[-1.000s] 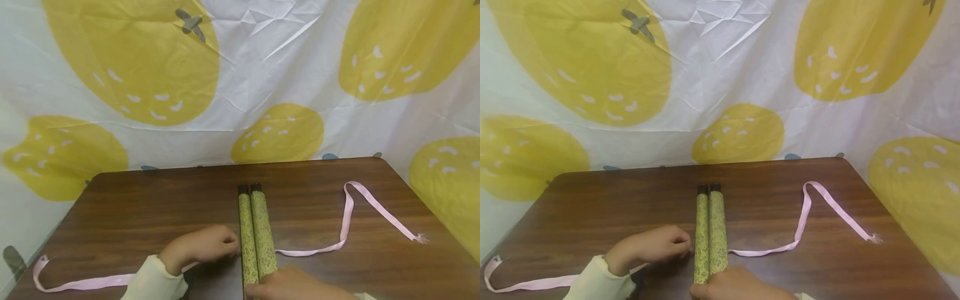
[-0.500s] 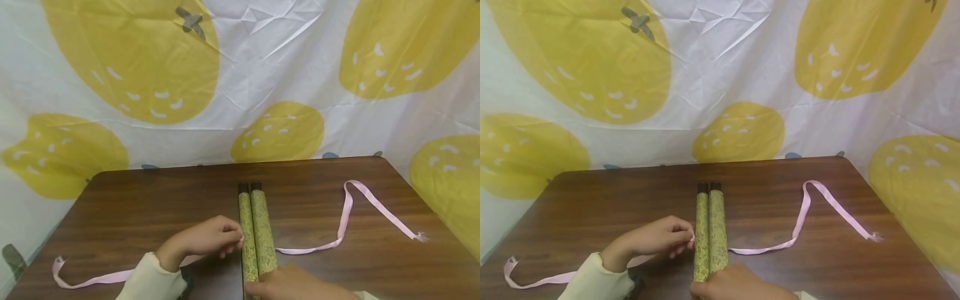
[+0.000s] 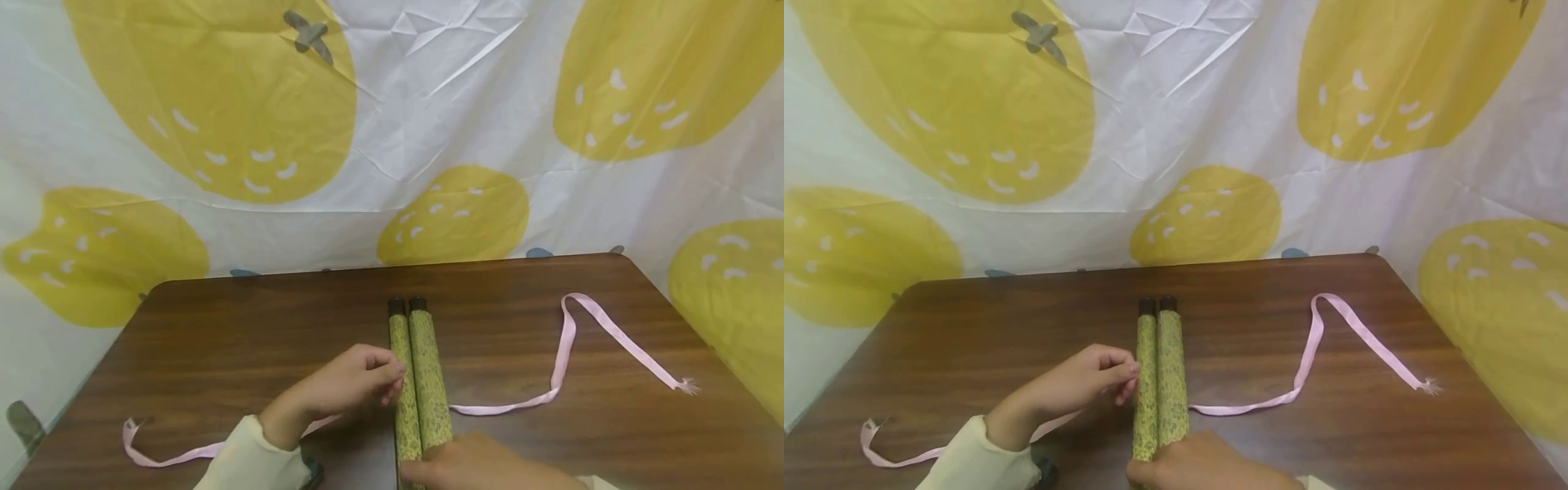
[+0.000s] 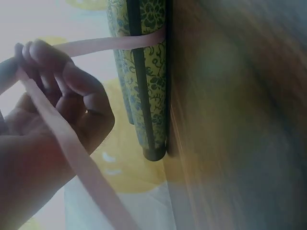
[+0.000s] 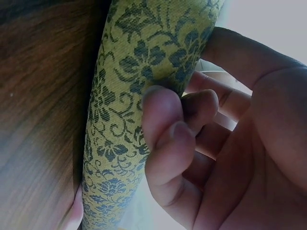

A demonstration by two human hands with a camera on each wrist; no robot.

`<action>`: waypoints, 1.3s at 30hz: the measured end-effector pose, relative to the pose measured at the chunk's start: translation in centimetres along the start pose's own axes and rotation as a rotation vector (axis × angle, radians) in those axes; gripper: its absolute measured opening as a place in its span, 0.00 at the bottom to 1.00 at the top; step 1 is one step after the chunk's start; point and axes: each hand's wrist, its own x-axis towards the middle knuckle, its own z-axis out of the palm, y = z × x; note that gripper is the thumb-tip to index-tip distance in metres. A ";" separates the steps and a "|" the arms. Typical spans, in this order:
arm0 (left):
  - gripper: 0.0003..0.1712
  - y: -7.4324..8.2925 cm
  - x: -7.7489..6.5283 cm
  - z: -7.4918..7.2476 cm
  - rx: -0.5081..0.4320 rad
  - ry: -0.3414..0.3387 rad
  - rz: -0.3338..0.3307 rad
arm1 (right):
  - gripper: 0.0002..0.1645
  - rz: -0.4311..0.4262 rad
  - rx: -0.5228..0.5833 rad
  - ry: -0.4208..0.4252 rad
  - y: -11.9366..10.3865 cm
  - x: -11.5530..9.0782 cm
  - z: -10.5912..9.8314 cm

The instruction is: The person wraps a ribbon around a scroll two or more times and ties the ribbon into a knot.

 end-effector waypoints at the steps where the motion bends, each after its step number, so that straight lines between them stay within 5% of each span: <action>1: 0.21 0.0 0.0 0.0 -0.007 0.022 -0.004 | 0.06 0.003 -0.003 0.000 0.0 0.0 -0.1; 13: 0.16 0.4 0.3 0.7 0.039 0.129 0.079 | 0.07 0.018 -0.010 -0.017 0.0 -0.1 0.0; 24: 0.20 0.0 0.5 1.3 -0.056 0.177 0.024 | 0.08 0.010 0.012 -0.005 0.0 -0.1 0.1; 32: 0.18 -0.4 0.9 1.0 0.205 0.175 0.091 | 0.08 0.002 -0.015 -0.008 0.2 -0.1 0.2; 39: 0.18 1.7 0.3 1.7 0.241 0.218 0.095 | 0.07 -0.004 -0.043 -0.003 0.3 -0.1 0.4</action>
